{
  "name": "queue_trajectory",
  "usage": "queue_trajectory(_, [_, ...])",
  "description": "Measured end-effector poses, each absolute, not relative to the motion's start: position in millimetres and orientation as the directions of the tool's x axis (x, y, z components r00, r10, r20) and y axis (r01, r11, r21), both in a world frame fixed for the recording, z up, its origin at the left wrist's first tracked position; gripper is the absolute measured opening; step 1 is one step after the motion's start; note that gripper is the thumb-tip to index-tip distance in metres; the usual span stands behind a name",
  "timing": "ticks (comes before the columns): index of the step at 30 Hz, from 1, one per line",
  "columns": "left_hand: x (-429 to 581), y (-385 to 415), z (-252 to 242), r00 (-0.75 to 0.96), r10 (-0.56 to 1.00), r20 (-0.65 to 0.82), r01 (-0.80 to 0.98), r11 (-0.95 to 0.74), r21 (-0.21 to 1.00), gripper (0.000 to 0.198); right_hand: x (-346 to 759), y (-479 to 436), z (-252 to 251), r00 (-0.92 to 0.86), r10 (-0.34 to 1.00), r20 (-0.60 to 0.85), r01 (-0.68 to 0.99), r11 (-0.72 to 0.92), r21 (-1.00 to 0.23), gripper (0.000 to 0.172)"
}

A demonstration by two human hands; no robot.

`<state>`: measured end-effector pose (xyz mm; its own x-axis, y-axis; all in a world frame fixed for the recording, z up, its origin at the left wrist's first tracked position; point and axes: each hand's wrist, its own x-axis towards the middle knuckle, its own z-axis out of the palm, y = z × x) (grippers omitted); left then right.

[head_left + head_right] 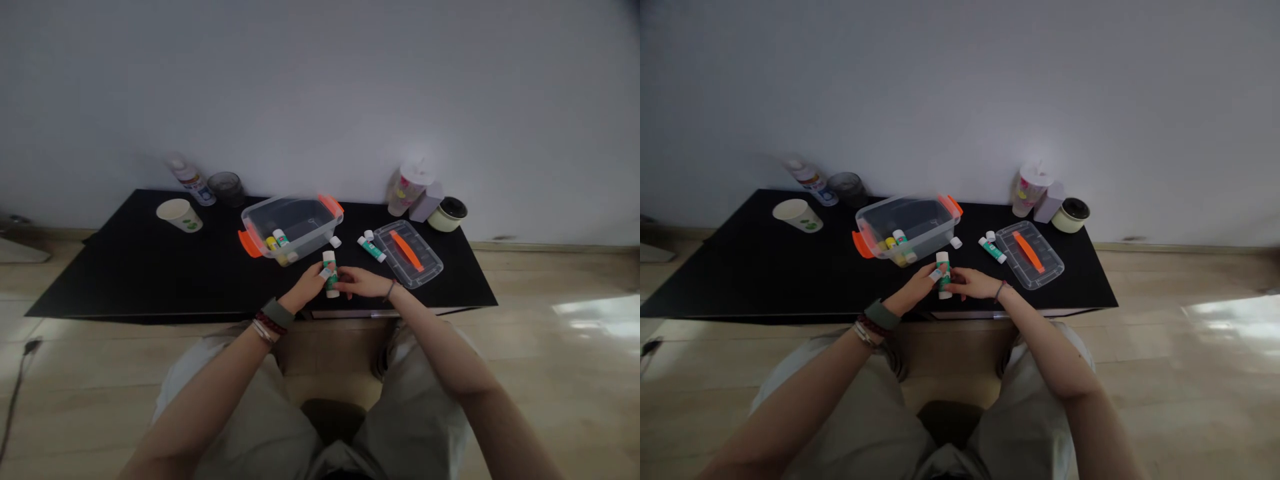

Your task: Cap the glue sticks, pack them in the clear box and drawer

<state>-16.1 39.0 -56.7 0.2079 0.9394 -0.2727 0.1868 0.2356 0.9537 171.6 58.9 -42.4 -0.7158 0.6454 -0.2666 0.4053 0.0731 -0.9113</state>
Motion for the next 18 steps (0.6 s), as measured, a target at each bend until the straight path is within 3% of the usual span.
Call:
queue_trajectory(2, [-17,38,-57,0.160,0.955,-0.251,0.205,0.217,0.955,0.046,174,65,-36,-0.674,0.671,-0.309,0.507,0.116,-0.854,0.033])
queue_trajectory(4, [-18,37,-56,0.134,0.960,-0.246,0.193,0.218,0.957,0.043,176,75,-33,-0.538,0.781,-0.317,0.680,0.181,-0.710,0.035])
queue_trajectory(7, [-18,36,-53,0.149,0.946,-0.287,0.132,0.268,0.954,0.041,176,89,-38,-0.338,0.929,-0.149,0.862,0.243,-0.445,0.031])
queue_trajectory(9, [-18,36,-51,0.156,0.930,-0.333,0.105,0.320,0.942,0.041,173,96,-46,-0.348,0.935,-0.061,0.883,0.306,-0.357,0.041])
queue_trajectory(13, [-18,37,-47,0.154,0.916,-0.371,0.083,0.362,0.928,0.036,162,103,-60,-0.480,0.877,-0.034,0.853,0.457,-0.252,0.051])
queue_trajectory(18, [-20,37,-45,0.158,0.925,-0.345,0.078,0.336,0.939,0.029,152,110,-71,-0.457,0.887,-0.062,0.883,0.444,-0.153,0.051])
